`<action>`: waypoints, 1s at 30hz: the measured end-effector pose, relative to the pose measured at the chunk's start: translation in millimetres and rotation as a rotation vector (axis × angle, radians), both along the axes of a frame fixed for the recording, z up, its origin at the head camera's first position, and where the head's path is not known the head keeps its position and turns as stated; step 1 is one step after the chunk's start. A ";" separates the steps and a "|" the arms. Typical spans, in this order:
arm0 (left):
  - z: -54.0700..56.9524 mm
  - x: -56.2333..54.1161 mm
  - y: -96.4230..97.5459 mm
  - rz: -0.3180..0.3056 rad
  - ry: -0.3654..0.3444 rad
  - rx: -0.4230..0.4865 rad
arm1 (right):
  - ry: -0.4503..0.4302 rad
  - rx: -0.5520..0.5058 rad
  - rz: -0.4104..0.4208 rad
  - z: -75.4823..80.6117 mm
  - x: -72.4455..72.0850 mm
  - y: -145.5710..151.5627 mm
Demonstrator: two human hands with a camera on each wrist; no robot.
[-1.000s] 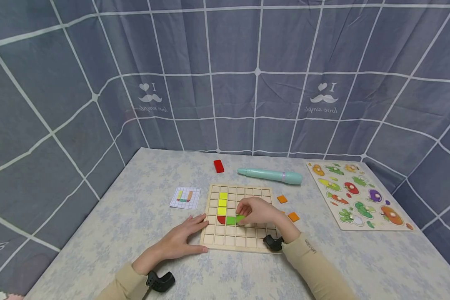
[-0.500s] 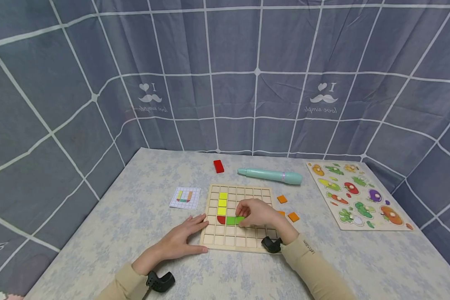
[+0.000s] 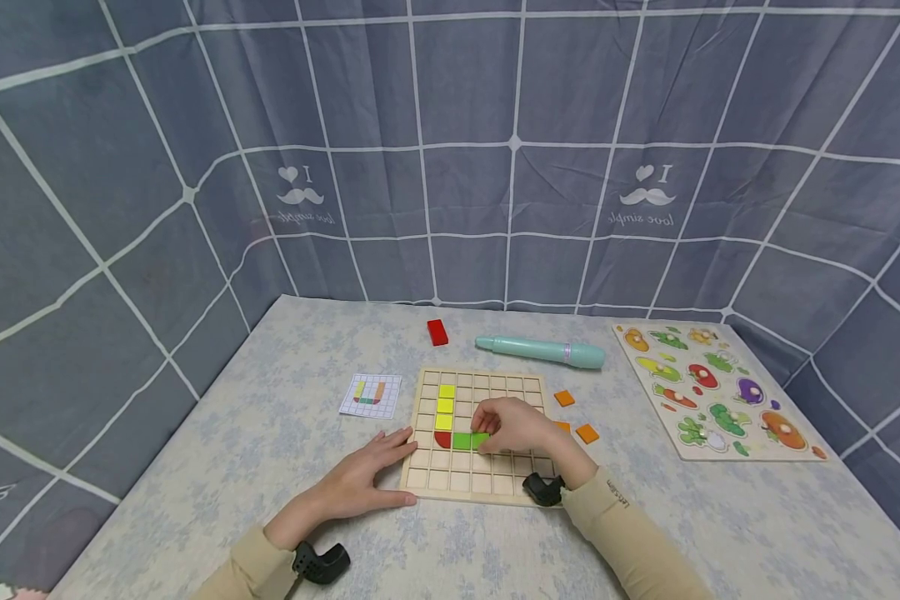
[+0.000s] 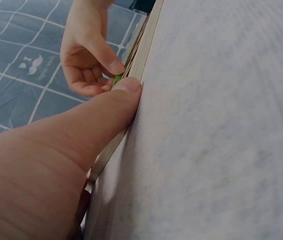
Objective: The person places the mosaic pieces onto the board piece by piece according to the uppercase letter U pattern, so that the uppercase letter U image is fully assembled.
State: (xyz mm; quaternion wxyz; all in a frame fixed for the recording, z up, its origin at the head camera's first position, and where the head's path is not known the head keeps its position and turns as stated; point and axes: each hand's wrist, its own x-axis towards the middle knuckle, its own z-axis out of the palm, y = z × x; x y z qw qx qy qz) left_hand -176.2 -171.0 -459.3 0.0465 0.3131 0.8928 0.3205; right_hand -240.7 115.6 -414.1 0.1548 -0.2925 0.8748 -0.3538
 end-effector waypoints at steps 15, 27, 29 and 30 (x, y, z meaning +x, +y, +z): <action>-0.2 -0.8 0.2 -0.008 0.020 0.000 | 0.009 0.004 -0.004 -0.5 -0.5 0.4; -0.4 -0.2 0.0 -0.002 0.001 0.003 | -0.007 -0.028 0.009 4.1 -2.3 9.7; -0.6 -0.2 -0.3 -0.002 0.002 0.004 | -0.005 -0.043 0.021 8.1 -2.9 14.8; -0.6 -0.3 -0.4 -0.002 0.003 0.005 | -0.004 -0.048 0.027 10.6 -2.9 17.8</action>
